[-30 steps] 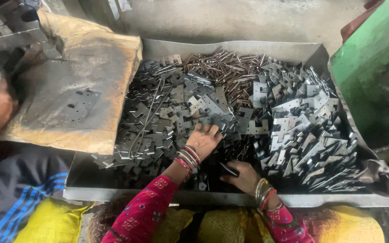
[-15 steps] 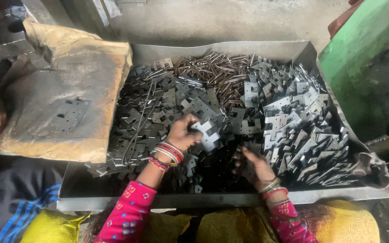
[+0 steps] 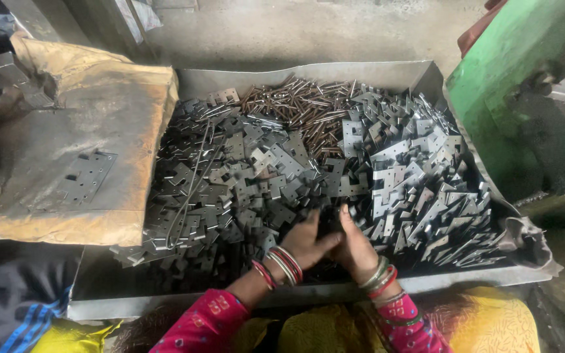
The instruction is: The person sorts small metal parts from a large bin, picking them up by hand and placing them into a separate pile. The person repeatedly reaches into the bin, selects parts, and moves them aside while seated on the floor.
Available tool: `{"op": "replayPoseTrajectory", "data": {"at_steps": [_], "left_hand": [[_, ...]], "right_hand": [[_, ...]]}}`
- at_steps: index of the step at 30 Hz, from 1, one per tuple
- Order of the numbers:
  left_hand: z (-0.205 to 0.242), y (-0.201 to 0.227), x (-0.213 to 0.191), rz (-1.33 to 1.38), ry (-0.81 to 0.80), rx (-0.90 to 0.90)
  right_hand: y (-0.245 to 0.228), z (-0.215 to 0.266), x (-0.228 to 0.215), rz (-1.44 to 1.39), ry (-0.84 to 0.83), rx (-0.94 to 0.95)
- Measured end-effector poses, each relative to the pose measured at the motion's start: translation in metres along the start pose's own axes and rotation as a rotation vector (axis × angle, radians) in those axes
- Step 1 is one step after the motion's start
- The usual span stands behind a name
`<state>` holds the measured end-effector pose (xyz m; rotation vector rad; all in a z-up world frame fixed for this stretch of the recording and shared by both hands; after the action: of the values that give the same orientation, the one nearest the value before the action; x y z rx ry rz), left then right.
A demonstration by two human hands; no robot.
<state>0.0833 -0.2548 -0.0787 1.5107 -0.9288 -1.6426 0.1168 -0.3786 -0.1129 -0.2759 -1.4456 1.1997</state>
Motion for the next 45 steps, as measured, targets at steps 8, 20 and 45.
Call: {"op": "replayPoseTrajectory", "data": {"at_steps": [8, 20, 45], "left_hand": [[-0.001, -0.005, -0.033, -0.151, 0.253, -0.016], [0.004, 0.009, -0.124, -0.451, 0.376, -0.026], [0.127, -0.111, -0.39, -1.093, 1.58, -0.483]], "right_hand": [[-0.018, 0.009, -0.014, 0.512, -0.02, -0.305], [-0.103, 0.028, -0.005, 1.584, 0.371, -1.093], [-0.14, -0.012, -0.041, 1.783, 0.224, -1.108]]}}
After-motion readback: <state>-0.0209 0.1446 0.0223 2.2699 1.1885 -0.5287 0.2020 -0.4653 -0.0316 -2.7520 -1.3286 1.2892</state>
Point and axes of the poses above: each hand's wrist, its own z-axis away from the middle knuckle, its own x-axis out of the palm, y = z × x, the point moved 6 cm from there along -z, towards the middle knuckle, and after that the axes turned 9 degrees about -x, right-handed, at the moved point
